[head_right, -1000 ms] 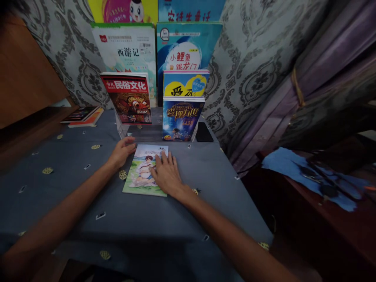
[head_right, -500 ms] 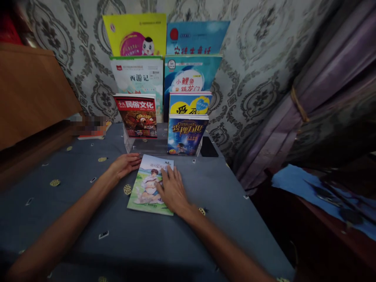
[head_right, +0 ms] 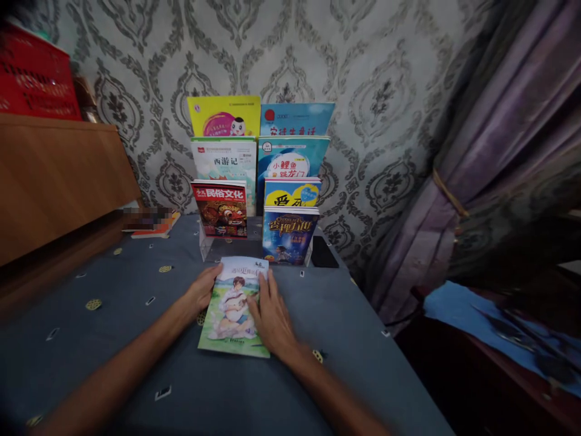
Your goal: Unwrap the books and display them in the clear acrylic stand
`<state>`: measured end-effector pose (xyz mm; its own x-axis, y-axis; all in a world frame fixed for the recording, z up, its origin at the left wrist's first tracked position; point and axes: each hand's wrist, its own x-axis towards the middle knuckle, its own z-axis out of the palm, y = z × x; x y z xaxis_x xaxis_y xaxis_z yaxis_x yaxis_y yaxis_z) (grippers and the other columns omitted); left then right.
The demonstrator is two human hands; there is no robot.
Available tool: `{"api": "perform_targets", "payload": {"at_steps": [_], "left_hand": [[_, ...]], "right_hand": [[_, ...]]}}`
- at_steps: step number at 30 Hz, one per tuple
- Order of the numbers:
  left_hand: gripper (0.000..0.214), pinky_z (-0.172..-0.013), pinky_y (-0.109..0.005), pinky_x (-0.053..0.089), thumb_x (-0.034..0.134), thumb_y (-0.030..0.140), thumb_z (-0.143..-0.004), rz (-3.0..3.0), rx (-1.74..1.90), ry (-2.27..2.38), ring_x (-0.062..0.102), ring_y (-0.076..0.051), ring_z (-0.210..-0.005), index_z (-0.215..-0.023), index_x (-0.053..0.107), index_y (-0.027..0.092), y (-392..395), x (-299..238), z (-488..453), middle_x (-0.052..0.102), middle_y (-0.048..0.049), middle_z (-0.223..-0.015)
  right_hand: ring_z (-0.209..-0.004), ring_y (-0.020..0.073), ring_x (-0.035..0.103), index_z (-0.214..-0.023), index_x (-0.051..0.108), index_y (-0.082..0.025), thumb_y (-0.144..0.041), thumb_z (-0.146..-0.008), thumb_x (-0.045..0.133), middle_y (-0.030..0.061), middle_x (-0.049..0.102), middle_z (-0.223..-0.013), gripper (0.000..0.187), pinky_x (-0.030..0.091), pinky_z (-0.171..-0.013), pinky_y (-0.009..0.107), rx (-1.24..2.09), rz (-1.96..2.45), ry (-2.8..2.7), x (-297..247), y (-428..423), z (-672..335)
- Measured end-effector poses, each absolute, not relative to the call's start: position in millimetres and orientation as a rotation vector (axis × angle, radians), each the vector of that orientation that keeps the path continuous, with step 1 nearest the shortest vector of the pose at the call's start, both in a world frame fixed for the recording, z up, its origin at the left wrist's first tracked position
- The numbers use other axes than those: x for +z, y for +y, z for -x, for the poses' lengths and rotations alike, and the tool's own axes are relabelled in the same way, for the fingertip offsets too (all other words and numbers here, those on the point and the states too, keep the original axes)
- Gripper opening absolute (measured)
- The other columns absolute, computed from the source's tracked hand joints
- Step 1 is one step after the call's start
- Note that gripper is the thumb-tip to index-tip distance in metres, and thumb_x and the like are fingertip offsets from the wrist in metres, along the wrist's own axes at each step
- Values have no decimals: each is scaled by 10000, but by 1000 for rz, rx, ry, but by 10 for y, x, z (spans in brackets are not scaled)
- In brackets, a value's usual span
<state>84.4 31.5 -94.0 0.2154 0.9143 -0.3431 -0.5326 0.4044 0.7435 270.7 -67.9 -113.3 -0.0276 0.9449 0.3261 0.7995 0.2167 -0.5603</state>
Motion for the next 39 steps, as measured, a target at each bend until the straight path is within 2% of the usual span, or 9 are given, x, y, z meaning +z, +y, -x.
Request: {"api": "perform_targets", "payload": {"at_steps": [2,4,6,9,12,16,20,29,39], "left_hand": [[156,-591,-293,601,744,237,-865,-526,1117,905,665,-163,-490,-828,629,137,304,-867,-844,696,-27,-603],[216,-565,-275,584,777,295,-842,-530,1182,935,648,-151,-473,-820,624,144,285,-779,-844,686,-13,-592],[270,-523,-247,549,793,357,-826,-547,1251,952,624,-137,-455,-805,627,145,262,-686,-840,672,0,-578],[357,-498,-221,500,801,464,-797,-600,1383,1005,608,-124,-466,-803,643,145,231,-557,-810,672,6,-585],[474,-550,-229,502,772,597,-768,-722,1517,997,640,-142,-550,-846,672,141,212,-446,-738,698,-10,-634],[561,-599,-234,489,632,709,-826,-941,1689,948,647,-163,-637,-822,684,151,198,-330,-602,687,-17,-647],[542,-592,-239,454,571,701,-876,-1006,1770,1022,592,-157,-634,-726,663,189,159,-284,-541,619,7,-591],[557,-632,-248,445,585,645,-896,-1110,1623,1028,553,-156,-638,-618,655,167,40,-332,-651,622,-14,-596],[609,-514,-237,371,632,728,-804,-1221,1551,957,438,-122,-538,-547,558,180,55,-382,-656,520,18,-515]], "right_hand": [[-1489,319,372,-1589,277,-107,-507,-1019,335,210,288,-1650,698,411,-1163,507,309,1565,-1758,-1124,-651,-2704],[-1397,330,497,-1574,300,-118,-520,-1017,336,212,477,-1538,687,463,-1106,523,341,1516,-1677,-1110,-611,-2684],[-1222,328,638,-1528,371,-143,-514,-1022,325,188,641,-1365,629,534,-1001,508,418,1469,-1631,-1079,-563,-2642],[-1015,292,715,-1379,506,-166,-468,-1032,315,147,737,-1164,498,581,-869,433,530,1359,-1631,-982,-485,-2560],[-1000,269,706,-1286,533,-168,-427,-1025,343,133,734,-1151,414,572,-859,400,515,1248,-1655,-823,-412,-2476],[-1104,266,659,-1332,477,-167,-423,-1032,331,142,685,-1244,421,536,-936,398,386,1135,-1677,-628,-352,-2374],[-1169,264,616,-1348,457,-171,-416,-1034,340,153,651,-1280,415,499,-1001,416,307,1077,-1649,-672,-352,-2324],[-1036,253,668,-1354,451,-180,-428,-1037,352,133,690,-1158,415,548,-892,400,344,1174,-1558,-917,-478,-2380],[-989,251,708,-1361,446,-192,-456,-1029,401,119,715,-1148,426,587,-821,377,415,1167,-1592,-910,-502,-2461]]}}
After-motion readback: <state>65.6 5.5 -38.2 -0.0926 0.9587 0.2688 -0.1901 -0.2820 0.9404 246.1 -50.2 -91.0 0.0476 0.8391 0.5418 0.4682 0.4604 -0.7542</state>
